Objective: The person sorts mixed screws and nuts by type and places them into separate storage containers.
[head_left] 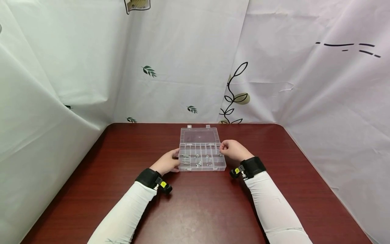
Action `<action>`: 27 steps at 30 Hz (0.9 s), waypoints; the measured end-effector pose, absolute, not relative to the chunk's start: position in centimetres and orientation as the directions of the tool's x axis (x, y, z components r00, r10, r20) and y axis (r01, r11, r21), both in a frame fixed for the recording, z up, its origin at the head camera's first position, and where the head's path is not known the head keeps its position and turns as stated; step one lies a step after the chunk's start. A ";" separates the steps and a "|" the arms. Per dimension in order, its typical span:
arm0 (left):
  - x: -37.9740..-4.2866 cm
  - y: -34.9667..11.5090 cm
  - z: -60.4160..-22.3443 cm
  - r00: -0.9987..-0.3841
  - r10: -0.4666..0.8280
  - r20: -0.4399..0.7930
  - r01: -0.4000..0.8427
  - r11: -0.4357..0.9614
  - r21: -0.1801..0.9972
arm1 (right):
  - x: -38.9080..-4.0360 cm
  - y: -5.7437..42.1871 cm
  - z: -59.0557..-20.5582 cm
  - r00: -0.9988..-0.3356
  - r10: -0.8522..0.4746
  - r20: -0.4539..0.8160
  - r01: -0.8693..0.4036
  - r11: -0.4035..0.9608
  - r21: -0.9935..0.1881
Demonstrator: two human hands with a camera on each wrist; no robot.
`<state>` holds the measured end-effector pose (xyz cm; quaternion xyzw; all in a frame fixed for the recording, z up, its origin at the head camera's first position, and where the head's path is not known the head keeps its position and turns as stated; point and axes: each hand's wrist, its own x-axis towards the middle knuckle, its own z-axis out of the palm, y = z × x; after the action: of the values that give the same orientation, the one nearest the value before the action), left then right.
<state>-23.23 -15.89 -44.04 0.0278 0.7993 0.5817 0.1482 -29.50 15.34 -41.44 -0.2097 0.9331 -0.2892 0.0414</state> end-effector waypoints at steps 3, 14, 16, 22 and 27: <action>-23.3 -15.8 -44.0 -0.954 0.224 -0.201 -0.126 0.311 0.942 | -29.6 15.3 -41.9 -0.905 -0.424 0.043 -0.375 0.744 -0.553; -23.3 -15.6 -43.7 -0.955 0.218 -0.199 -0.124 0.315 0.941 | -29.7 15.2 -42.5 -0.907 -0.418 0.043 -0.370 0.745 -0.555; -23.4 -15.6 -43.7 -0.956 0.218 -0.198 -0.124 0.313 0.942 | -29.8 15.2 -42.5 -0.908 -0.417 0.040 -0.367 0.745 -0.557; -23.4 -15.5 -43.8 -0.958 0.204 -0.201 -0.131 0.313 0.941 | -29.6 15.2 -42.4 -0.913 -0.406 0.040 -0.358 0.750 -0.557; -23.2 -15.5 -43.8 -0.962 0.177 -0.210 -0.142 0.331 0.933 | -29.3 15.2 -42.2 -0.912 -0.407 0.052 -0.365 0.746 -0.557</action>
<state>-23.25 -15.52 -43.79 0.0108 0.8040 0.5783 0.1382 -29.34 15.17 -42.20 -0.2069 0.9336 -0.2902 0.0364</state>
